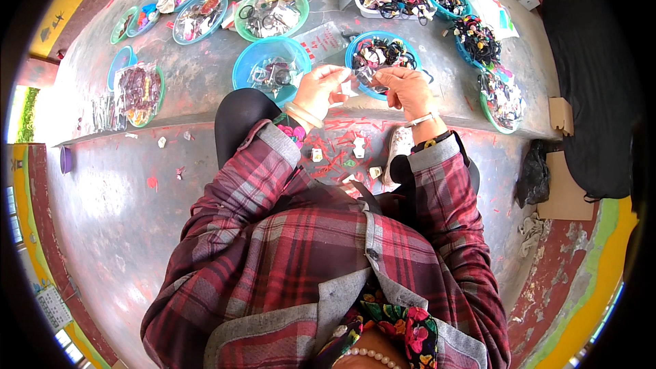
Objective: The person sits on the floor and repeatedly picks small hair accessories from a blue bowl, places them into small plastic bags, and seals them. The person handles the items one by one, transferring them from the bowl to the bags and then placing the filled bags into a larger container.
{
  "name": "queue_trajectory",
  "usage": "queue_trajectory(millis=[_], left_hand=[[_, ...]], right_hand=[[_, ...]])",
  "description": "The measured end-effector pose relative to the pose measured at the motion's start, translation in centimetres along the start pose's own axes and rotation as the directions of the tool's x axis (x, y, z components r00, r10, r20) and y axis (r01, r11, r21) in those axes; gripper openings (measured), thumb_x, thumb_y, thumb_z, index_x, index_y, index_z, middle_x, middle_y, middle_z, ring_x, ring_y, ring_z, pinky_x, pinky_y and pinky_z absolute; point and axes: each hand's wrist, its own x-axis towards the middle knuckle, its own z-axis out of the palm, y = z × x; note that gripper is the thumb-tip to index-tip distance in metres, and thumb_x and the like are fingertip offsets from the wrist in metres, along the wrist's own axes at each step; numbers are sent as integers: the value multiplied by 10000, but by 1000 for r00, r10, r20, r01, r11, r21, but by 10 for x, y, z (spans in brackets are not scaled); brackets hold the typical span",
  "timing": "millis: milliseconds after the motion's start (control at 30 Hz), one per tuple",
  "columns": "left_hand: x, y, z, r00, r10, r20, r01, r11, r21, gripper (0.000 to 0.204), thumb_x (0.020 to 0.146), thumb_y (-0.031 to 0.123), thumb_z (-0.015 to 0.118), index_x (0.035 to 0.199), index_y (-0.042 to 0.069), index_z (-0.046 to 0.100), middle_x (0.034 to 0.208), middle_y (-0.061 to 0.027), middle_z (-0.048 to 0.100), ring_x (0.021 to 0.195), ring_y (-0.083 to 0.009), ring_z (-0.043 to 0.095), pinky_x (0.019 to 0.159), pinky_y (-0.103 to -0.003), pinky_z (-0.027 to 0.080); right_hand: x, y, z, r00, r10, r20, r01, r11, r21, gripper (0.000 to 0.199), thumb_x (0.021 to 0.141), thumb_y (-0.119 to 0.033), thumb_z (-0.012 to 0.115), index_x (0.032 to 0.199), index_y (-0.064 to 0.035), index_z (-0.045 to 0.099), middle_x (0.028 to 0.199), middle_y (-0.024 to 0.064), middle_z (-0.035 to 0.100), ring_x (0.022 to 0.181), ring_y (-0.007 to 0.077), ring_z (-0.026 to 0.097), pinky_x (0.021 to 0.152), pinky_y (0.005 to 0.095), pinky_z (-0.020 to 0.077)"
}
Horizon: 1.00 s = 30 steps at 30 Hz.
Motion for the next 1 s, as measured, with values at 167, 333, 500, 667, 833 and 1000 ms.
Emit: queue_trajectory(millis=[167, 333, 500, 667, 833, 1000], left_hand=[[2, -2, -4, 1000, 7, -14, -6, 999, 52, 178, 851, 137, 568, 950, -11, 563, 870, -97, 596, 752, -164, 609, 589, -253, 528], [5, -1, -8, 999, -26, 21, 28, 993, -119, 176, 854, 120, 555, 937, -35, 569, 909, -140, 605, 863, -225, 616, 602, -249, 511], [4, 0, -9, 999, -29, 34, 34, 987, -157, 181, 862, 117, 538, 950, -40, 558, 954, -170, 604, 913, -260, 605, 662, -277, 515], [2, 1, -6, 999, -44, 6, 45, 986, -158, 198, 867, 130, 535, 984, -29, 544, 974, -170, 602, 923, -248, 602, 738, -307, 512], [-3, 0, 1, 994, -42, 100, 56, 987, -149, 259, 881, 161, 515, 1061, -25, 530, 1026, -151, 593, 929, -233, 597, 786, -305, 496], [-5, 1, 1, 972, -50, 228, 73, 993, -92, 330, 902, 226, 478, 1128, -13, 511, 1076, -138, 575, 977, -224, 576, 826, -304, 477]], right_hand=[[-2, -3, 2, 996, 62, 69, -68, 994, 80, 188, 812, -198, 609, 847, -17, 647, 752, 69, 660, 380, 72, 448, 337, 199, 291], [-1, -1, 0, 997, 61, 51, -68, 988, 141, 204, 816, -207, 600, 848, -10, 644, 773, 87, 663, 385, 74, 453, 337, 202, 303], [-2, 0, 2, 997, 54, 46, -60, 987, 146, 215, 814, -215, 604, 874, -11, 640, 785, 89, 663, 384, 73, 453, 339, 201, 304], [-5, -7, 3, 977, 119, 176, -138, 985, 103, 255, 824, -243, 600, 965, -32, 628, 849, 87, 662, 389, 60, 450, 344, 183, 294], [-6, -1, 3, 955, 146, 259, -188, 971, 146, 289, 831, -271, 596, 1006, -42, 619, 876, 72, 656, 430, 54, 490, 354, 168, 302], [-6, -1, 3, 956, 121, 268, -172, 969, 176, 252, 836, -262, 592, 958, -45, 636, 825, 42, 649, 458, 62, 520, 366, 168, 316]])
